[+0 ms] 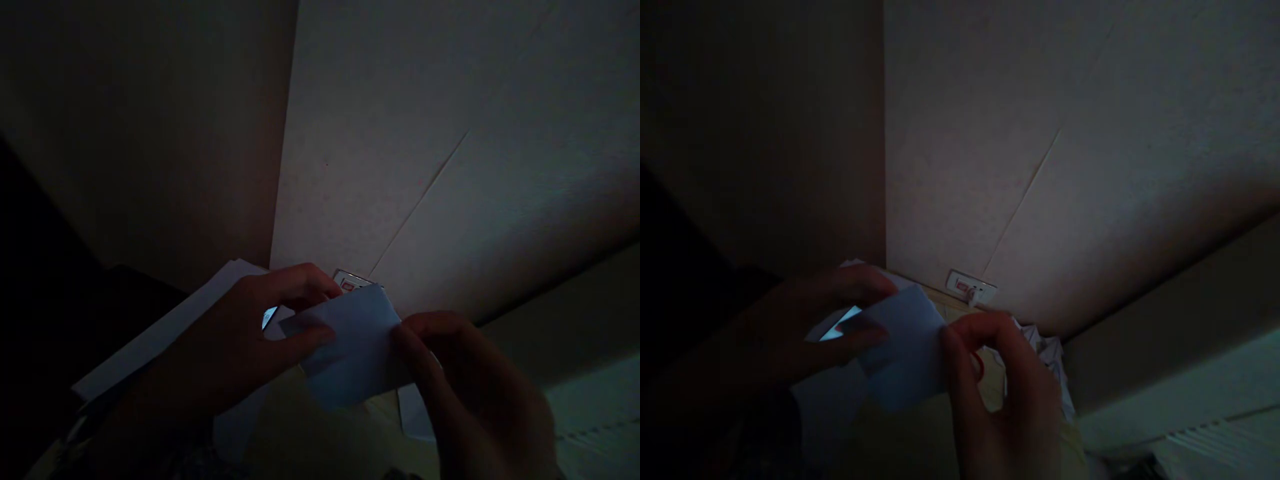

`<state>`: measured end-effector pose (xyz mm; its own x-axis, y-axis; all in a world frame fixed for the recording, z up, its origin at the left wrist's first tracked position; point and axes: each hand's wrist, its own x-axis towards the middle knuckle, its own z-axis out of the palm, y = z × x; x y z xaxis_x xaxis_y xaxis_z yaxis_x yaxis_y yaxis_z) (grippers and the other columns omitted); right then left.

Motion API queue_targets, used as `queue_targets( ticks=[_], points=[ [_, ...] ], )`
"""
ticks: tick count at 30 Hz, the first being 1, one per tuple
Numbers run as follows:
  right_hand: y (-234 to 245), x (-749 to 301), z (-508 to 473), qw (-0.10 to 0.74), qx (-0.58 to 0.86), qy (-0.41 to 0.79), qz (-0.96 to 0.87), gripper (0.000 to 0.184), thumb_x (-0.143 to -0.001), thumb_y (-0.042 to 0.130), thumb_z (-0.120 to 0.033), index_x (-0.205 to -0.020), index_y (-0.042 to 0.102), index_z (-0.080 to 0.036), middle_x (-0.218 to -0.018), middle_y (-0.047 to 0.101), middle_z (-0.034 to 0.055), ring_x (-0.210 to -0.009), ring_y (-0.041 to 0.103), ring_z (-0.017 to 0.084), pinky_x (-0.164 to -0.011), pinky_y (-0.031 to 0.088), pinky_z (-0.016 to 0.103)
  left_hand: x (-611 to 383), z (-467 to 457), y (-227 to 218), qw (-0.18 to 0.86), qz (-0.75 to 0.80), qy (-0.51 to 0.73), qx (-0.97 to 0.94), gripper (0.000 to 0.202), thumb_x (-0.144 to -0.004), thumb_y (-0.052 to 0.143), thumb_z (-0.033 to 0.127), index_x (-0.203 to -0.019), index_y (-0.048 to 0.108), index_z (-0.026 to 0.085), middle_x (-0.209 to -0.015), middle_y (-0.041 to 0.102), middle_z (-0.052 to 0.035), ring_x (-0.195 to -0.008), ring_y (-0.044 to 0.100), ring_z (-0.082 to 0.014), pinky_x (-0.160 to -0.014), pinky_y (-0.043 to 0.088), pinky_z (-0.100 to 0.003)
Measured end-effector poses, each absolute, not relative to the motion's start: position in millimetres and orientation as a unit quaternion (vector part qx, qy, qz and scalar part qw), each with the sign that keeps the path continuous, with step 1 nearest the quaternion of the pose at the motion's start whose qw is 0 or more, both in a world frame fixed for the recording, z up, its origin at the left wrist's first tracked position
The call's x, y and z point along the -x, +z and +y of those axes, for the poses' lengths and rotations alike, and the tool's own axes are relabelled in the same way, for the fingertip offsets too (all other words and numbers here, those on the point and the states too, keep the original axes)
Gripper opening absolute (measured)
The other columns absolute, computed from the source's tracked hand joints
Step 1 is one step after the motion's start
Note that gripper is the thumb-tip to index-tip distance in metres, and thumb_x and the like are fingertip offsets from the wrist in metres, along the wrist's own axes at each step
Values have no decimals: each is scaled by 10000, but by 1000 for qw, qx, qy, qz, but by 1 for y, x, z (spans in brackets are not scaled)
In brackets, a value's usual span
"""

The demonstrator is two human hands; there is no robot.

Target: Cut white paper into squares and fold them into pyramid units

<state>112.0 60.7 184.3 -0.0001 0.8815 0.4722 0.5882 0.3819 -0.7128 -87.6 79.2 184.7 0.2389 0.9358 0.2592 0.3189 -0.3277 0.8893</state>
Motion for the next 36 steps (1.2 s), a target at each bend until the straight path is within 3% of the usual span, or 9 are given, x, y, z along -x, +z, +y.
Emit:
queue_targets(
  ticks=[5,8,15,20,24,27,30,33,36],
  points=[
    [185,-116,64,407,526,193,-722,150,-837,580,-298,-703,626,-252,-627,679,-50,-553,640,127,-463,471,179,80,77,189,415,461,512,-595,218,-723,733,244,-913,644,302,-753,681,89,-671,659,-98,-503,445,-117],
    [183,-116,63,418,527,194,-714,148,-831,586,-288,-690,615,-251,-611,661,-57,-531,626,118,-436,452,165,76,76,191,468,453,552,-520,302,-680,752,221,-941,618,292,-721,683,83,-653,678,-120,-446,429,-119],
    [182,-119,61,451,536,167,-694,166,-831,578,-291,-679,614,-235,-619,652,-39,-518,605,126,-479,460,199,80,78,189,509,469,511,-510,432,-626,775,137,-993,583,262,-716,692,76,-675,688,-143,-506,492,-146],
    [183,-119,65,388,544,223,-710,184,-848,563,-324,-699,611,-227,-617,645,-25,-559,640,156,-491,491,220,81,78,188,508,453,506,-530,365,-683,743,154,-989,588,277,-858,749,53,-721,698,-147,-525,496,-159],
    [183,-121,66,374,546,237,-711,195,-849,571,-336,-691,608,-227,-646,665,-19,-616,674,173,-542,517,237,79,76,189,465,467,512,-551,239,-704,731,177,-901,628,264,-846,746,66,-741,688,-137,-555,490,-159],
    [183,-125,66,371,549,243,-709,131,-828,608,-368,-802,654,-249,-723,712,-14,-659,691,180,-563,534,244,79,75,191,425,464,501,-595,136,-733,725,230,-841,644,245,-814,726,69,-745,668,-122,-597,487,-163],
    [185,-127,67,386,535,244,-711,209,-791,653,-399,-962,670,-279,-878,742,-1,-787,706,195,-654,562,261,79,75,193,403,472,449,-643,231,-719,728,210,-930,655,266,-786,710,76,-727,655,-119,-612,477,-174],
    [188,-126,65,366,523,267,-722,156,-825,612,-389,-882,685,-263,-802,737,-7,-711,702,182,-594,555,243,78,74,195,402,465,409,-675,327,-718,687,155,-1008,655,303,-731,693,87,-718,657,-129,-639,487,-188],
    [190,-120,64,325,519,272,-742,159,-838,594,-344,-770,700,-247,-676,721,-20,-593,680,164,-500,522,215,77,73,197,420,459,401,-672,321,-731,685,215,-1036,645,306,-700,684,75,-681,661,-150,-581,492,-200]
  ],
)
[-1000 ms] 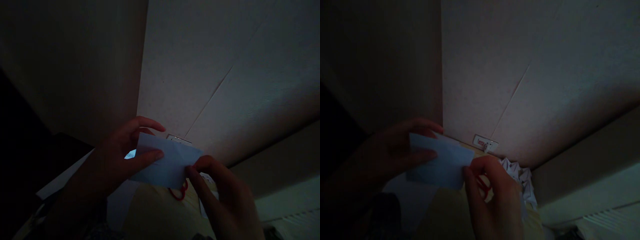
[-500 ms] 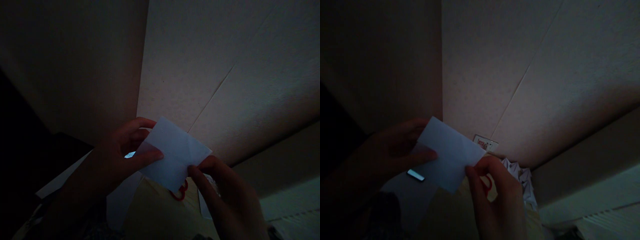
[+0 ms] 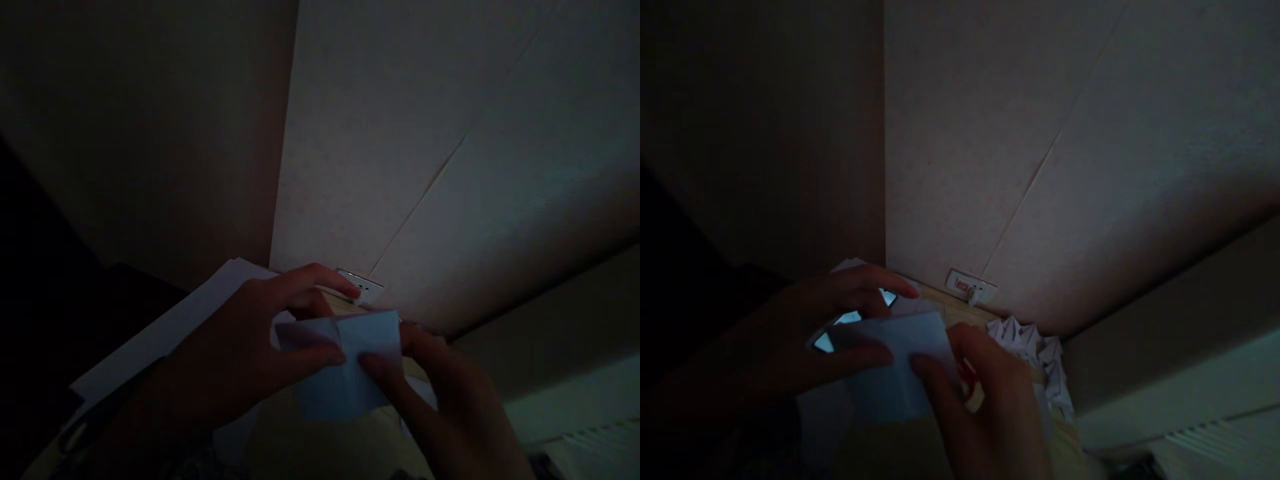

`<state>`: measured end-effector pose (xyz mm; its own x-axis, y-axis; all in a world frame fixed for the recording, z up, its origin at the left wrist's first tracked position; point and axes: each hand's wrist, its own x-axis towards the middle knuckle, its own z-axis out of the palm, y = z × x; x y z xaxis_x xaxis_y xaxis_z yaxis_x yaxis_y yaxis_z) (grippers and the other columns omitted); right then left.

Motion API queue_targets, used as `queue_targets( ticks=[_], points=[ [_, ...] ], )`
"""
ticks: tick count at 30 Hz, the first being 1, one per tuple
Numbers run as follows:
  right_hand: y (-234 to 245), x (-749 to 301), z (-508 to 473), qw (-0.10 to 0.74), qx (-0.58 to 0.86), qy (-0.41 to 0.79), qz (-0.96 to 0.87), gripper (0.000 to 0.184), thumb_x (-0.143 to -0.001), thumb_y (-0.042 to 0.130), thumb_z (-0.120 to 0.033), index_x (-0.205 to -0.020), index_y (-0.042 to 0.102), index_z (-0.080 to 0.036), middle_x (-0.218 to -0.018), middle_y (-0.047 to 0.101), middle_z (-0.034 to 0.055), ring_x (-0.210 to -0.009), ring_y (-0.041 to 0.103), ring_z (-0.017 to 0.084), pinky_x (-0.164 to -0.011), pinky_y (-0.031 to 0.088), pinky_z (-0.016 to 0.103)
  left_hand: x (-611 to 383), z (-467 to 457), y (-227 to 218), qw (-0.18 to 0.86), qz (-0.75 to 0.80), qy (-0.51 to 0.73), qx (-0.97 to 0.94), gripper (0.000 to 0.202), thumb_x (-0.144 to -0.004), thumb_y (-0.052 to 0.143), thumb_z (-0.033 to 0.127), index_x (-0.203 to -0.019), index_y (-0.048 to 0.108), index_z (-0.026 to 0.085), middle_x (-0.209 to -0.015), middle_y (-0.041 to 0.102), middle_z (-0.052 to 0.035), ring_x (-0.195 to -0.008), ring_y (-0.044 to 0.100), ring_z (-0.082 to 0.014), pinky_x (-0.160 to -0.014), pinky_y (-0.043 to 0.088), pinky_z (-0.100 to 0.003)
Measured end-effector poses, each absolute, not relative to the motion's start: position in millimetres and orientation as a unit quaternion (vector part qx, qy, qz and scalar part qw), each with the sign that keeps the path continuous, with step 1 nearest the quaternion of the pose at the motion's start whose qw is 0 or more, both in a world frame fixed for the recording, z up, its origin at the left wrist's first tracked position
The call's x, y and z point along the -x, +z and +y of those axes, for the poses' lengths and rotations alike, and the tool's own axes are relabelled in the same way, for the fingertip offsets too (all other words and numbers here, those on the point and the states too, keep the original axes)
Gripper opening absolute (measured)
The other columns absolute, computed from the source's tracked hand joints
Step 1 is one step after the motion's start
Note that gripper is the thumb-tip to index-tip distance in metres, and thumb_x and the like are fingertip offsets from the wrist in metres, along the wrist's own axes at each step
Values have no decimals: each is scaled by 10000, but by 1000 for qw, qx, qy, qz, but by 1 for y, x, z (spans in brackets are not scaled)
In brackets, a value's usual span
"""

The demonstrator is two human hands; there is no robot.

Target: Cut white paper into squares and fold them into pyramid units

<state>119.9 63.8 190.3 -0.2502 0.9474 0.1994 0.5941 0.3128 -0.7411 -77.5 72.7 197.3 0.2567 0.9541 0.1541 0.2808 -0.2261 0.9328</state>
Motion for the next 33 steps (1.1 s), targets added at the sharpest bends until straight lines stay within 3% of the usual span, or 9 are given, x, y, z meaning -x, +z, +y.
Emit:
queue_targets(
  ticks=[7,13,22,33],
  points=[
    [189,-113,64,337,495,253,-760,91,-803,632,-287,-773,714,-260,-749,754,-23,-656,706,172,-532,536,204,76,69,203,408,496,436,-631,307,-722,709,245,-1021,653,287,-745,712,55,-657,649,-149,-511,447,-186],
    [193,-113,64,343,496,280,-747,155,-856,555,-314,-773,665,-243,-605,679,-34,-610,683,158,-465,498,181,75,69,203,404,475,427,-655,295,-724,701,214,-1009,655,277,-692,683,66,-618,629,-135,-522,469,-185],
    [190,-110,61,359,508,306,-720,228,-863,536,-350,-678,600,-232,-528,602,-27,-609,674,180,-445,473,204,74,69,204,479,475,435,-596,284,-709,735,207,-977,662,269,-793,731,43,-753,678,-166,-587,515,-196],
    [191,-109,60,365,500,291,-729,177,-842,557,-314,-715,650,-233,-519,609,-39,-564,658,163,-432,472,191,73,68,205,492,492,441,-567,310,-669,752,173,-944,669,290,-648,653,90,-662,640,-112,-530,471,-138]
  ],
)
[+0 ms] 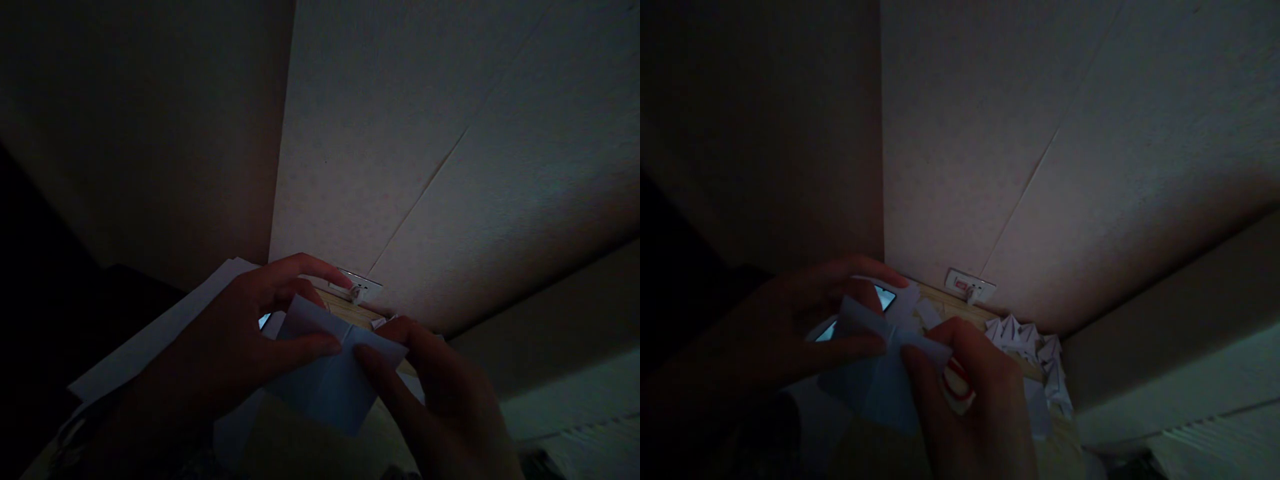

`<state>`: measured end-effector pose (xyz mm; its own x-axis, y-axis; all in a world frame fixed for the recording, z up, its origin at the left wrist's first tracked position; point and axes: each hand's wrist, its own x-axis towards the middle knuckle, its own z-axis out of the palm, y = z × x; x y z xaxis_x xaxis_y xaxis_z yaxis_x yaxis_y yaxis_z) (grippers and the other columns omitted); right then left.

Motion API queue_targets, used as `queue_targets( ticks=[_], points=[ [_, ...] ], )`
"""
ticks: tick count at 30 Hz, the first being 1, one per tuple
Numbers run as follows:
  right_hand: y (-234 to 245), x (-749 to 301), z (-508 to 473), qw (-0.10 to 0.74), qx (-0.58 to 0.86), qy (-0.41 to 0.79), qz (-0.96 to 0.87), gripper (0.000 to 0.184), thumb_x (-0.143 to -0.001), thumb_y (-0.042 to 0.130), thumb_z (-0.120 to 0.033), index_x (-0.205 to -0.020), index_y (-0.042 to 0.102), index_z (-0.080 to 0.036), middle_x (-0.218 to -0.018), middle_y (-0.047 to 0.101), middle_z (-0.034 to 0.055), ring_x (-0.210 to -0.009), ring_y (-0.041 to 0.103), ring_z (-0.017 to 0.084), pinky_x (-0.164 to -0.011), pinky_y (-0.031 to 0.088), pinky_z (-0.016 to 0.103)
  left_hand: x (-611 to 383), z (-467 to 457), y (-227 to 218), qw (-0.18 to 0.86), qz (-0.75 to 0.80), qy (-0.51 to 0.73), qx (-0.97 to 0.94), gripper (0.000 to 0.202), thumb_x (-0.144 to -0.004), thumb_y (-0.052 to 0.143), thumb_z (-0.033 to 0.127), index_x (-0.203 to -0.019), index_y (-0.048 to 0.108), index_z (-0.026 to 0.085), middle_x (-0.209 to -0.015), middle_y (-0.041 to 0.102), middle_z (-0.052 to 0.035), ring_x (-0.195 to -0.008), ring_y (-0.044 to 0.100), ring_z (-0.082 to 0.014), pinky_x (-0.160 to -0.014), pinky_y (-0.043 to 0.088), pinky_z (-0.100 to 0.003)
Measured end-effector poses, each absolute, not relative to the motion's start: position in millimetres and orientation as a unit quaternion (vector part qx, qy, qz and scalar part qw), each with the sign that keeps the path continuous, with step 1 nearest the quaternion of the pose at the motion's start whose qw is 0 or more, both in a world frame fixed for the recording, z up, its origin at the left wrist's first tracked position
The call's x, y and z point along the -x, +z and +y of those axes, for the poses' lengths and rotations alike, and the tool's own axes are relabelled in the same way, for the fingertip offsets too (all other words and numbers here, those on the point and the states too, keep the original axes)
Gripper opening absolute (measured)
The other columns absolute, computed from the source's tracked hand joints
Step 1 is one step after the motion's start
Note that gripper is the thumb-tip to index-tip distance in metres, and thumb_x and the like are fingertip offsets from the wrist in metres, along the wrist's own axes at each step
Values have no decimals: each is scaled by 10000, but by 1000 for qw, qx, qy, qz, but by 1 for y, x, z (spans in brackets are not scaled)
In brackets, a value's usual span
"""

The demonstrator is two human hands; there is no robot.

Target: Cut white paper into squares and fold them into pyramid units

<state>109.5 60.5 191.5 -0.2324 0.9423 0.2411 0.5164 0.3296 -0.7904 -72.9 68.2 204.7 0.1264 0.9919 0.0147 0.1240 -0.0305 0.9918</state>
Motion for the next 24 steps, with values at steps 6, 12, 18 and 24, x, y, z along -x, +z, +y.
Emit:
queue_targets(
  ticks=[6,12,18,24],
  points=[
    [193,-107,61,364,503,296,-726,198,-842,552,-311,-674,616,-228,-510,610,-44,-531,651,155,-409,452,186,74,69,206,480,478,433,-594,298,-688,746,189,-958,658,280,-751,694,68,-704,634,-131,-584,485,-169],
    [196,-106,62,349,510,273,-737,199,-836,559,-303,-665,616,-220,-562,661,-33,-546,658,147,-414,451,178,75,71,205,459,484,407,-624,323,-706,734,202,-1001,643,299,-729,663,71,-670,628,-138,-570,475,-185],
    [194,-105,62,352,503,242,-751,203,-831,574,-289,-646,612,-215,-604,674,-36,-538,636,126,-457,464,178,76,71,203,471,478,397,-626,328,-728,706,225,-1038,629,300,-767,665,64,-643,623,-135,-532,456,-180],
    [195,-106,62,354,507,246,-746,218,-836,577,-302,-640,622,-218,-559,633,-39,-587,655,145,-476,472,185,76,70,203,473,489,404,-612,327,-704,731,241,-1014,650,306,-743,644,69,-651,615,-136,-527,443,-171]
  ],
)
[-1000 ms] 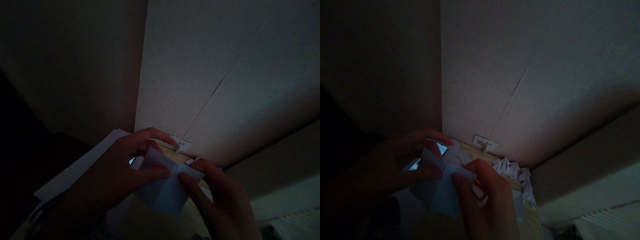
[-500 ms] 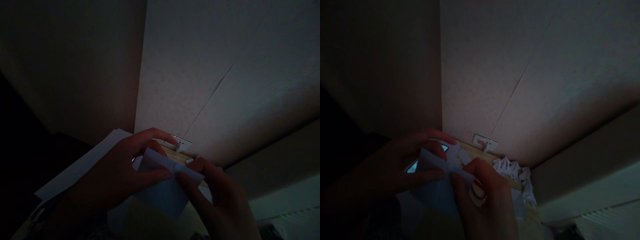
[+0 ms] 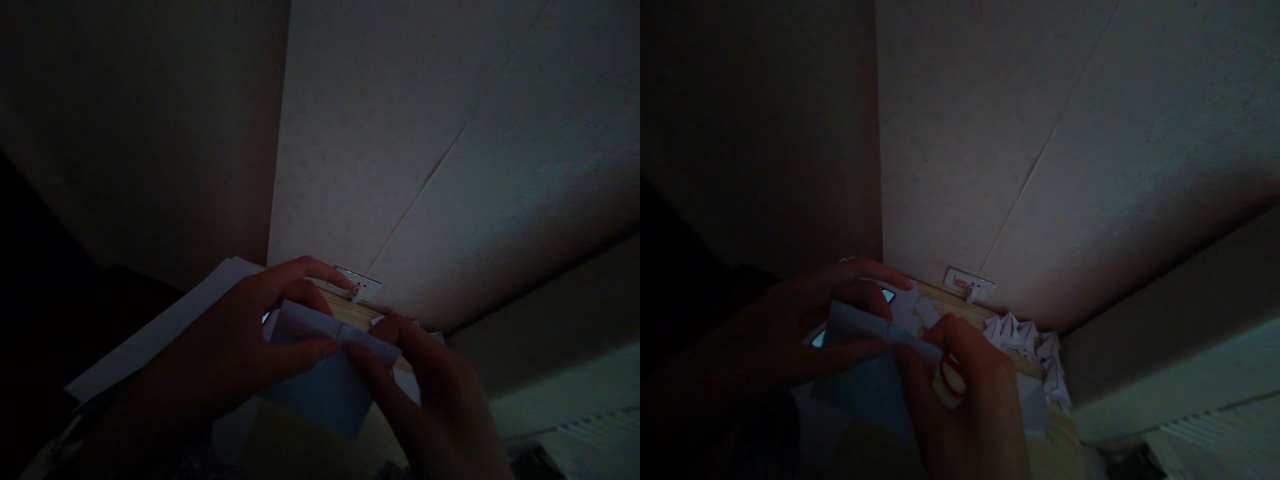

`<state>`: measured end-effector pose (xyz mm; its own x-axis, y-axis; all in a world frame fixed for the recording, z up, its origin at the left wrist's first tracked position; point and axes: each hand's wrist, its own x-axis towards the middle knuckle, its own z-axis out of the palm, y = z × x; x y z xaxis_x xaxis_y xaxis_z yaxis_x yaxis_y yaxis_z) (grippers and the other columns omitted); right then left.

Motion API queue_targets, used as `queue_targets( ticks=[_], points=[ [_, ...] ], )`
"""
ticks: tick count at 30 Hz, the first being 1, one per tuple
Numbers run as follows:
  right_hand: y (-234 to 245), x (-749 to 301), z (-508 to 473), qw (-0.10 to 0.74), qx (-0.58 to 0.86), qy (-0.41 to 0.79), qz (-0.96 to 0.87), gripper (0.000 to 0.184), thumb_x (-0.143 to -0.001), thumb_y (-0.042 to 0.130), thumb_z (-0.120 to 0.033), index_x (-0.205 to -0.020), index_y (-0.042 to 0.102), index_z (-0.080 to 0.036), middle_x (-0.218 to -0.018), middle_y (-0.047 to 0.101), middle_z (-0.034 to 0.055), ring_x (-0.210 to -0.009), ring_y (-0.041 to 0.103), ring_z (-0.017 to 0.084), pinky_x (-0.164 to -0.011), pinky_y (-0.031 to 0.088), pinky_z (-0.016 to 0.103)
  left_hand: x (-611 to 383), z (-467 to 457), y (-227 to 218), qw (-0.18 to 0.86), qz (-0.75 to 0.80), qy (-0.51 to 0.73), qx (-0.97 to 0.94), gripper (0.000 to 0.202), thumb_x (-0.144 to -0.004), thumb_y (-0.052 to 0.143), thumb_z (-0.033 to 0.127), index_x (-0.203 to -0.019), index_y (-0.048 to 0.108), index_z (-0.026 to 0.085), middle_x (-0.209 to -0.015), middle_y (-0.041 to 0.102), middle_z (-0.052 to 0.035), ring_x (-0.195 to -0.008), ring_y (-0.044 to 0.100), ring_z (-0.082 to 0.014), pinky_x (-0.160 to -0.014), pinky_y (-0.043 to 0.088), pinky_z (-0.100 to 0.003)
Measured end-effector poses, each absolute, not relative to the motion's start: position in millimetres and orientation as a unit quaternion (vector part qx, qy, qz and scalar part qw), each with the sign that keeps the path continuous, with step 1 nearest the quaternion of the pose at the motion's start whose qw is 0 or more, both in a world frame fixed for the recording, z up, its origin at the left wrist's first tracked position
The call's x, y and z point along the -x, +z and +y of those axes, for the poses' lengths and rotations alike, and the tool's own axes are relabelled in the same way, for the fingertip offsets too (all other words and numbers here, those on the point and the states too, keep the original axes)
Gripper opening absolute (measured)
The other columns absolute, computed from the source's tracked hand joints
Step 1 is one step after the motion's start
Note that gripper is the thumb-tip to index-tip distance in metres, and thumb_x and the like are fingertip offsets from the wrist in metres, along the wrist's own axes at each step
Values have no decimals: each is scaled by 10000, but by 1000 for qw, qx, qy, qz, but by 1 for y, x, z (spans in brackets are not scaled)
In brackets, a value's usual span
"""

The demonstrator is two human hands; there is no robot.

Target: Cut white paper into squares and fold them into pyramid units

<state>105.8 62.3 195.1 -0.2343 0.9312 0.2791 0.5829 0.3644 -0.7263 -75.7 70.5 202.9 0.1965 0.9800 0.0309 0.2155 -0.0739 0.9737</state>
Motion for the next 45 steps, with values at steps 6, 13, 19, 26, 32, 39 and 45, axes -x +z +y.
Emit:
queue_targets(
  ticks=[6,13,19,26,32,39,45],
  points=[
    [192,-110,63,384,506,305,-710,190,-838,592,-351,-697,641,-232,-574,639,-33,-627,666,159,-471,477,186,75,69,204,457,507,415,-602,288,-698,727,240,-975,677,302,-743,658,66,-630,619,-130,-528,447,-171],
    [189,-115,59,412,519,327,-674,243,-817,616,-385,-626,598,-236,-499,556,-30,-647,655,179,-429,434,186,76,69,204,431,506,424,-615,301,-685,746,256,-978,696,307,-769,675,58,-724,636,-157,-584,471,-185],
    [192,-114,61,420,512,315,-680,221,-820,617,-355,-634,619,-234,-501,555,-35,-600,633,161,-424,418,184,78,72,203,474,477,418,-610,351,-676,763,207,-1001,671,304,-857,688,53,-809,650,-165,-629,495,-186],
    [192,-116,59,470,529,289,-645,188,-799,645,-358,-655,632,-238,-592,644,-21,-532,599,146,-468,463,212,77,71,200,568,454,408,-552,553,-667,760,174,-1153,543,320,-935,704,42,-823,671,-171,-626,520,-198],
    [190,-116,59,485,530,280,-636,134,-803,646,-358,-726,674,-252,-617,666,-19,-570,644,158,-489,501,212,75,67,204,576,467,414,-528,567,-681,759,210,-1177,523,351,-879,718,56,-793,691,-173,-586,522,-183],
    [192,-102,62,430,480,396,-654,159,-760,688,-293,-908,737,-260,-778,766,-15,-693,715,181,-589,567,227,70,65,206,552,464,486,-493,560,-659,774,165,-1146,548,325,-830,725,69,-763,716,-166,-627,539,-183],
    [193,-101,59,423,484,381,-664,128,-769,677,-277,-858,766,-255,-779,781,-16,-708,727,194,-632,581,247,73,69,198,543,445,484,-522,541,-678,778,233,-1144,528,344,-861,742,73,-774,720,-170,-624,554,-193]
  ],
)
